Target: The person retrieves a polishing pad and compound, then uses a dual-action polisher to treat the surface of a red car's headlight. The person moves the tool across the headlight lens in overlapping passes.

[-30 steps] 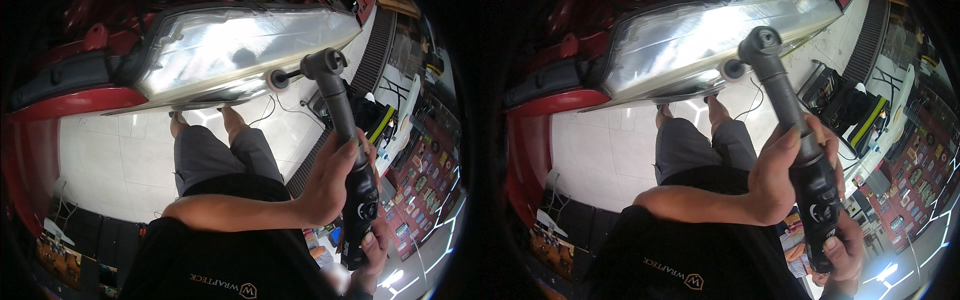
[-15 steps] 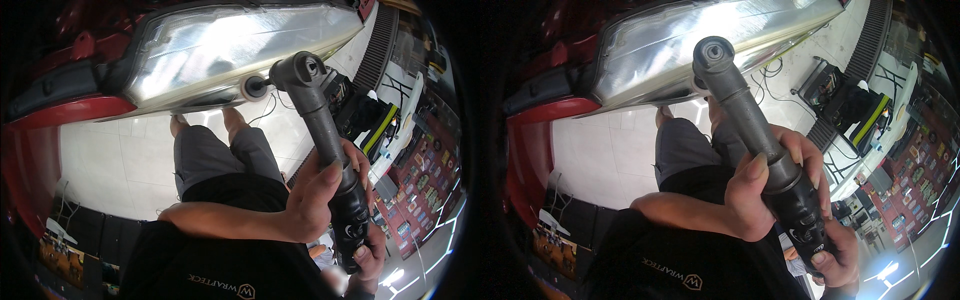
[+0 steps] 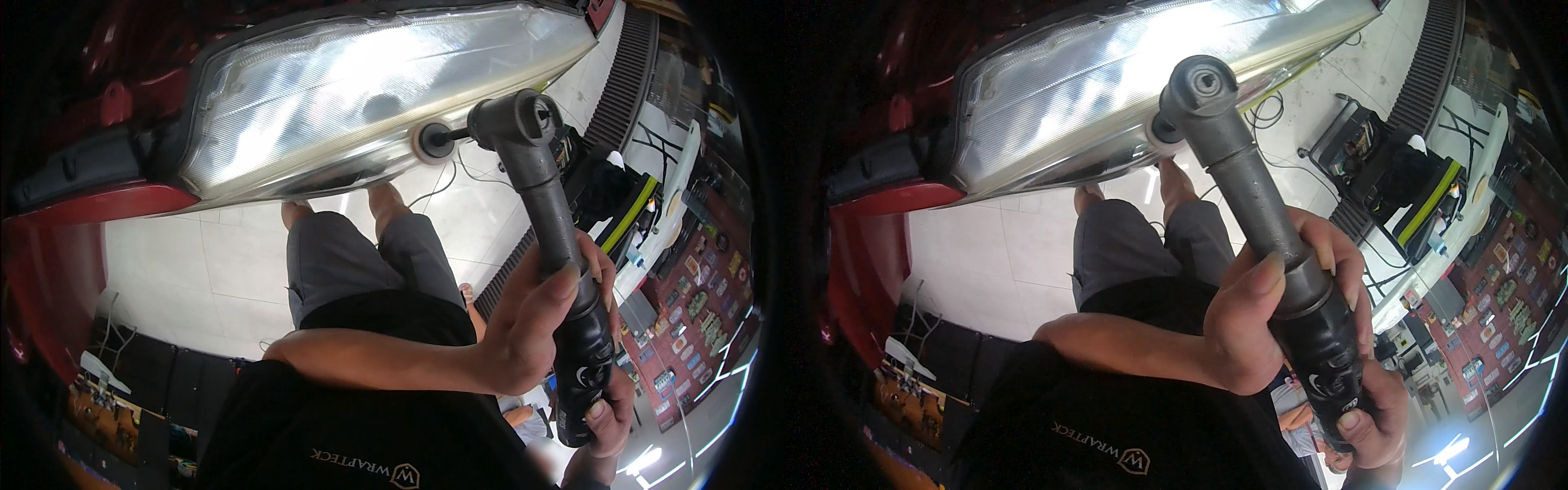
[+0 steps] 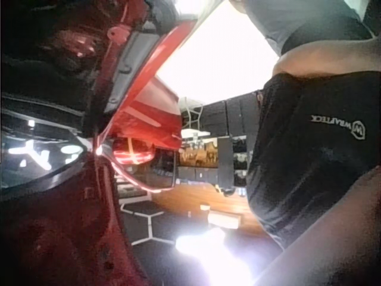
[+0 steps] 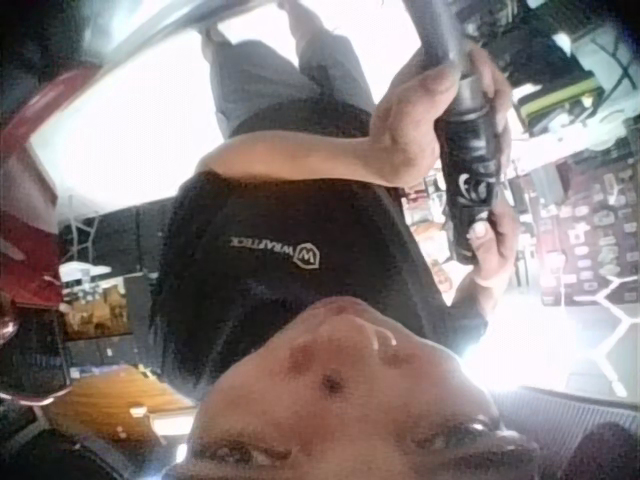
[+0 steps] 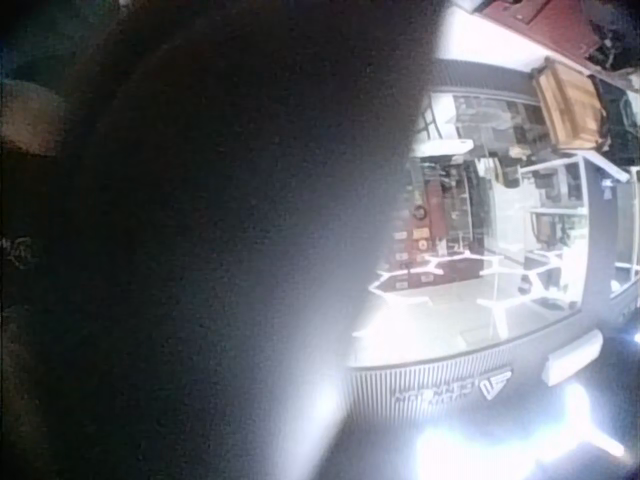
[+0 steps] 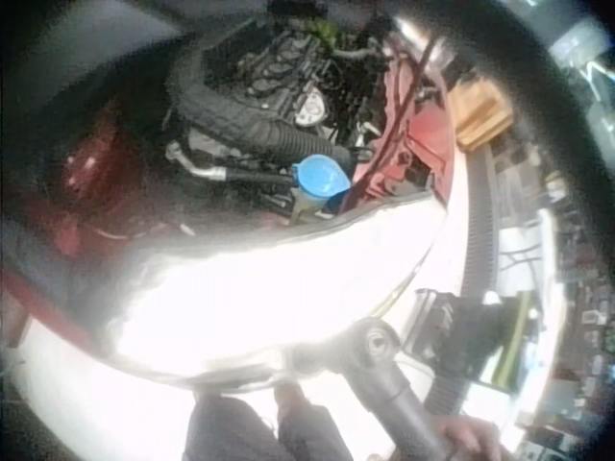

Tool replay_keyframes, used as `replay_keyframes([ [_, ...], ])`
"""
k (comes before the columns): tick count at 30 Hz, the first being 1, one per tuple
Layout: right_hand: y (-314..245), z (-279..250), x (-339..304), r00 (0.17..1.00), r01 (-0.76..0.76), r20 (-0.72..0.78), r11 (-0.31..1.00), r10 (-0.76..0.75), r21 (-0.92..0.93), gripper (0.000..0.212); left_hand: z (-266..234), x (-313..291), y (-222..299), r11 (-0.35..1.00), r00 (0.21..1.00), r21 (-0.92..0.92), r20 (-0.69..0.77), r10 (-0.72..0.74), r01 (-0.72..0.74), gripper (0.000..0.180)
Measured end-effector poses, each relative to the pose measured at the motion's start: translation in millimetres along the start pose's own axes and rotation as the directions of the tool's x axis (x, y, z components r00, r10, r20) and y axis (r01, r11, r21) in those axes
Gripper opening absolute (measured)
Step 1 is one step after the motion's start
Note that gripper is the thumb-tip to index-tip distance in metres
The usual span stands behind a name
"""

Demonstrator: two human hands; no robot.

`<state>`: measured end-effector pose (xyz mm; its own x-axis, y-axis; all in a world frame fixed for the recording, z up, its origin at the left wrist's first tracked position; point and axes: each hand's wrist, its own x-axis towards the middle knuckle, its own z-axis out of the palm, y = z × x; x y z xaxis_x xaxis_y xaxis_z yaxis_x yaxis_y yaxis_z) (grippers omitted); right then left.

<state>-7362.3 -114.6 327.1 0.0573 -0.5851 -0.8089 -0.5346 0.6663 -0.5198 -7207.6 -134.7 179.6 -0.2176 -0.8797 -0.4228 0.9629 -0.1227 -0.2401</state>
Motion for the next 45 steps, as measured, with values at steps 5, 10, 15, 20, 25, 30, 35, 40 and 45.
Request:
replay_keyframes([
  [5,-6.3,-4.9,0.8,0.990,-0.090,-0.107,0.996,0.091,0.016,0.075,2.8,13.9,-12.9,0.999,1.000,0.042,0.017,0.007,-0.008,0.045],
  [10,-4.7,-7.8,6.6,0.985,-0.129,-0.111,0.990,0.135,0.058,0.079,2.3,21.0,-16.8,0.997,1.000,0.080,0.008,0.014,-0.015,0.044],
  [15,-7.9,1.5,-0.1,0.999,-0.046,0.001,0.999,0.046,0.021,0.066,3.1,-0.7,-0.9,1.000,0.996,-0.005,0.083,0.028,-0.028,0.039],
  [20,-1.8,2.6,-1.2,0.982,0.042,0.184,0.999,-0.037,-0.028,0.070,4.7,-21.4,14.2,0.979,0.999,0.198,-0.023,0.045,-0.039,0.047],
  [25,-19.2,11.7,11.6,0.978,0.082,0.200,0.994,-0.066,-0.071,0.067,2.9,-25.0,20.5,0.961,0.985,0.215,0.019,0.173,-0.173,0.049],
  [30,-4.3,6.2,4.5,0.994,0.077,0.081,0.996,-0.072,-0.052,0.071,-2.5,-18.8,15.5,1.000,0.999,-0.013,0.037,-0.003,0.004,0.053],
  [35,-25.0,13.2,31.9,1.000,-0.011,0.029,0.999,0.011,0.031,0.079,-4.2,-4.2,3.7,0.998,0.997,0.042,0.063,0.041,-0.043,0.048],
  [40,-4.7,-15.3,22.3,1.000,0.001,0.029,0.999,-0.002,0.033,0.068,-0.4,11.8,-15.0,0.999,0.997,0.041,0.078,0.009,-0.012,0.046],
  [45,28.9,-47.3,16.8,1.000,0.024,0.021,0.998,-0.023,-0.057,0.066,-7.6,27.7,-26.9,0.997,0.999,0.071,0.026,0.038,-0.040,0.051],
])
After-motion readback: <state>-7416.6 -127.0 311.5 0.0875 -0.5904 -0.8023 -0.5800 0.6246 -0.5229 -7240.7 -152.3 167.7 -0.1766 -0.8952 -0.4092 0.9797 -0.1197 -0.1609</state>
